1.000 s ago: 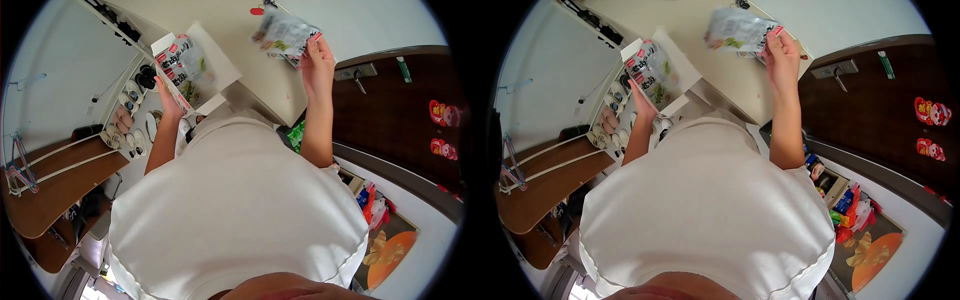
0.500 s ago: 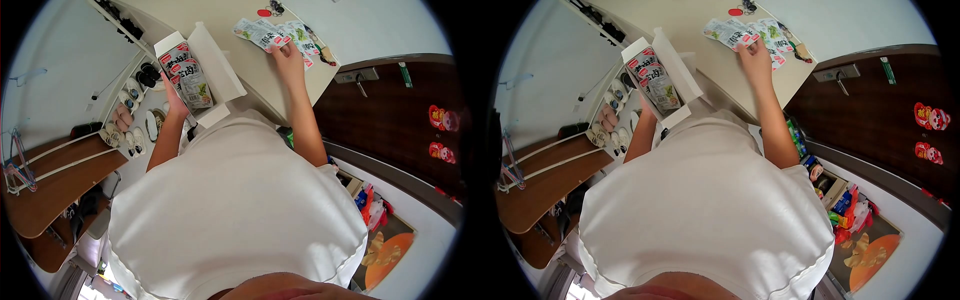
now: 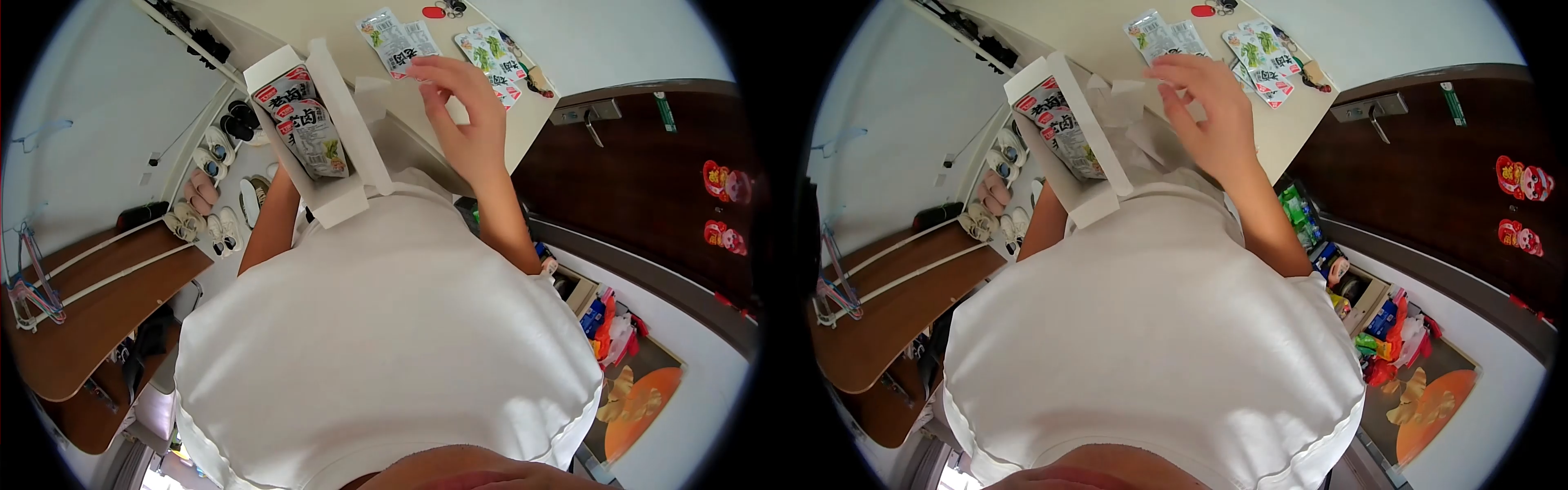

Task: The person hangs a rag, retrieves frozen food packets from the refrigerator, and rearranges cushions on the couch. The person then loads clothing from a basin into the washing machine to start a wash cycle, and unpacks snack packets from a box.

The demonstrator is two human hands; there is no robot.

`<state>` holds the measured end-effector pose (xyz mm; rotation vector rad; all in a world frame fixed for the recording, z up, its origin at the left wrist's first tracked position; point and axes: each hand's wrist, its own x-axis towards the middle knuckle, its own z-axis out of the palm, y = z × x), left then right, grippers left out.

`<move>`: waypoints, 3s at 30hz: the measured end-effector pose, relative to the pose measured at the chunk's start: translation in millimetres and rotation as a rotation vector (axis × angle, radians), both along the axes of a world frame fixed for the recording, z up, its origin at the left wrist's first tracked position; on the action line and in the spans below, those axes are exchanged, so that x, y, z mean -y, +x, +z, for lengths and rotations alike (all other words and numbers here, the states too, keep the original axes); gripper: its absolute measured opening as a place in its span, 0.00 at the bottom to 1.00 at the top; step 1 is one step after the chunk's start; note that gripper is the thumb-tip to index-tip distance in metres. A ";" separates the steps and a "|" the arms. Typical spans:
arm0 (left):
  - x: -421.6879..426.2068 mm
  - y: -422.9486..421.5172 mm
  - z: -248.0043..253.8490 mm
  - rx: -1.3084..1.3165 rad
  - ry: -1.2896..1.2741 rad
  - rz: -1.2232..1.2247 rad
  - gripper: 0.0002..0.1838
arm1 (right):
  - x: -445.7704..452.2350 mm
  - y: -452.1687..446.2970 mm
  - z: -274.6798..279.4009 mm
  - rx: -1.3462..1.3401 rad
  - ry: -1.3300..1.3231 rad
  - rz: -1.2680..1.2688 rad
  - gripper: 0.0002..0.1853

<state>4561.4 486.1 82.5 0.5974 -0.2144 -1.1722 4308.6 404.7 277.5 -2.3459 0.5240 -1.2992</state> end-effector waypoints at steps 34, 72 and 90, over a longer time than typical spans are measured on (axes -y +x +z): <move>8.4 42.8 -7.5 0.166 0.067 -0.327 0.46 | -103.6 99.4 -50.2 -0.523 -0.027 -0.113 0.39; 10.9 75.4 -3.8 -0.209 -0.406 -0.529 0.41 | -112.1 123.2 -33.5 -0.497 0.080 -0.135 0.30; 9.8 87.3 -9.3 -0.059 -0.273 -0.425 0.42 | -107.5 113.3 -20.0 -0.629 -0.004 0.030 0.13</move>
